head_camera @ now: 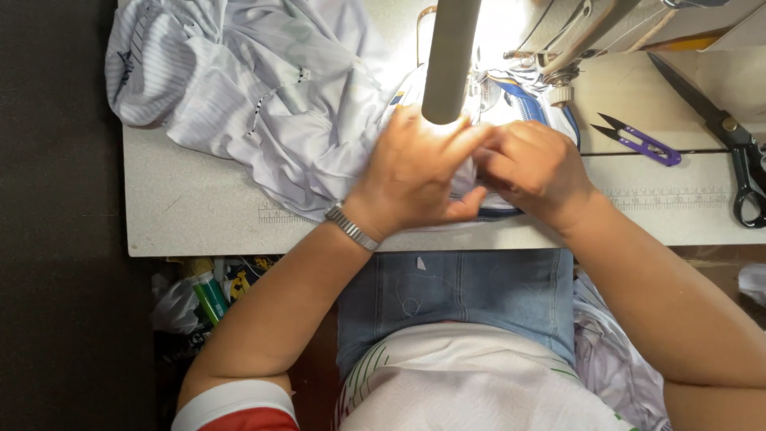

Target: The person is inspecting the collar of a garment and using thread snips to remove excess threads.

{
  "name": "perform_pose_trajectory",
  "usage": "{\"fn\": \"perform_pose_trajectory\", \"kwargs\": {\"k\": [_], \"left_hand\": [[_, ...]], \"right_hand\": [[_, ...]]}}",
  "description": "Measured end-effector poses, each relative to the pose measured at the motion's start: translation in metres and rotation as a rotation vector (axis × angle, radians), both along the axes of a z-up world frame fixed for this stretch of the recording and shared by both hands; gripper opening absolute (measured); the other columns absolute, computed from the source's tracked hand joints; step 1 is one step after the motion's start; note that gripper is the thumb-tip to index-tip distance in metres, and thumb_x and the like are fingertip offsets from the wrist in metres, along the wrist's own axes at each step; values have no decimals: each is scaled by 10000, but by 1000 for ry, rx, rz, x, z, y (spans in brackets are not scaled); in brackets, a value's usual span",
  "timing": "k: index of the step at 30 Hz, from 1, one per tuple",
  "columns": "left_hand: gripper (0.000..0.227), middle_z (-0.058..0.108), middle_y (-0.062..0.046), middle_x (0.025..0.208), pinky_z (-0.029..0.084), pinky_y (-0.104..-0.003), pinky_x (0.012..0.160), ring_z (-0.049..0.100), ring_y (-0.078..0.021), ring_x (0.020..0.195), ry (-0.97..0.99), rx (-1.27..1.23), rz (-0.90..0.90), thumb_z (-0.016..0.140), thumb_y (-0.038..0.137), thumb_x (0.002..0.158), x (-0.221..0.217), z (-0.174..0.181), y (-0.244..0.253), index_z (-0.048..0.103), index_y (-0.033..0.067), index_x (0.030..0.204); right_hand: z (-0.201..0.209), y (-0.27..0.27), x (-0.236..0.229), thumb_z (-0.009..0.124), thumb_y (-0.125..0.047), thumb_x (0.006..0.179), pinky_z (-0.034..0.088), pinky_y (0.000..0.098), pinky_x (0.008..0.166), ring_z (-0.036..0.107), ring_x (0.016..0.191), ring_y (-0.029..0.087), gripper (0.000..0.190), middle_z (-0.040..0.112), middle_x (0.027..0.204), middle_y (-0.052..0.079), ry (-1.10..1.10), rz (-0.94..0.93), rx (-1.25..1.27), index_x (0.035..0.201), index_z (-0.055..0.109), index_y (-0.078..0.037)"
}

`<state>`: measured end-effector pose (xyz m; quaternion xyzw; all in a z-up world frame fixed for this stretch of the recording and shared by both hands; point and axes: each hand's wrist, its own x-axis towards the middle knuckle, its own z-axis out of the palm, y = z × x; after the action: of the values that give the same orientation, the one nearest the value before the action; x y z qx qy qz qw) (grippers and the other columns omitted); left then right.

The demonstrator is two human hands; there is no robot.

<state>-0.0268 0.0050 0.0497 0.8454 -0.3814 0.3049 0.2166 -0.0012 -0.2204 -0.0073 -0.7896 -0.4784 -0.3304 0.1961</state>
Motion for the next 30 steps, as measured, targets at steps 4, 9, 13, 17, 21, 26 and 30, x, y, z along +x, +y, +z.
{"fn": "perform_pose_trajectory", "kwargs": {"k": [4, 9, 13, 17, 21, 26, 30], "left_hand": [[894, 642, -131, 1329, 481, -455, 943, 680, -297, 1147, 140, 158, 13, 656, 744, 801, 2, -37, -8, 562, 79, 1391], [838, 706, -65, 1143, 441, -523, 934, 661, -272, 1052, 134, 175, 136, 603, 836, 786, -2, -50, 1, 640, 196, 1326], [771, 689, -74, 1128, 432, -528, 912, 645, -286, 1036, 126, 127, 147, 585, 832, 795, -2, -57, -4, 677, 204, 1233], [827, 658, -82, 1140, 420, -584, 922, 620, -318, 1040, 123, 167, 176, 606, 878, 734, -2, -68, -11, 654, 259, 1280], [757, 654, -103, 1177, 400, -598, 947, 600, -361, 1139, 180, 154, 160, 634, 848, 732, -12, -52, -7, 697, 257, 1200], [738, 653, -116, 1155, 395, -628, 945, 578, -398, 1180, 195, 140, 168, 671, 830, 712, -8, -63, -9, 697, 264, 1184], [751, 656, -121, 1071, 390, -633, 925, 561, -418, 1203, 175, 131, 172, 669, 842, 701, 0, -70, -9, 703, 253, 1166]], "right_hand": [[11, 4, -13, 729, -96, 989, 559, 375, 680, 671, 722, 283, 100, 672, 823, 72, 9, -12, -39, 896, 766, -95], [27, 3, -23, 770, -79, 978, 573, 354, 744, 705, 788, 244, 96, 700, 861, 29, 81, -44, -26, 884, 757, -89], [19, 2, -26, 795, -87, 951, 568, 358, 767, 710, 805, 237, 96, 720, 864, 25, 130, -48, -12, 869, 745, -82], [17, -1, -32, 808, -101, 927, 542, 365, 801, 711, 873, 246, 62, 739, 903, 40, 215, -86, -37, 909, 752, -82], [14, -3, -32, 806, -138, 924, 529, 358, 825, 704, 904, 224, 70, 753, 913, 28, 237, -121, -71, 912, 757, -90], [11, -4, -27, 812, -141, 932, 519, 349, 820, 696, 906, 220, 55, 755, 920, 17, 209, -117, -89, 930, 771, -104], [3, -5, -17, 806, -157, 947, 506, 345, 797, 681, 888, 215, 44, 755, 915, 1, 172, -113, -66, 938, 781, -122]]}}
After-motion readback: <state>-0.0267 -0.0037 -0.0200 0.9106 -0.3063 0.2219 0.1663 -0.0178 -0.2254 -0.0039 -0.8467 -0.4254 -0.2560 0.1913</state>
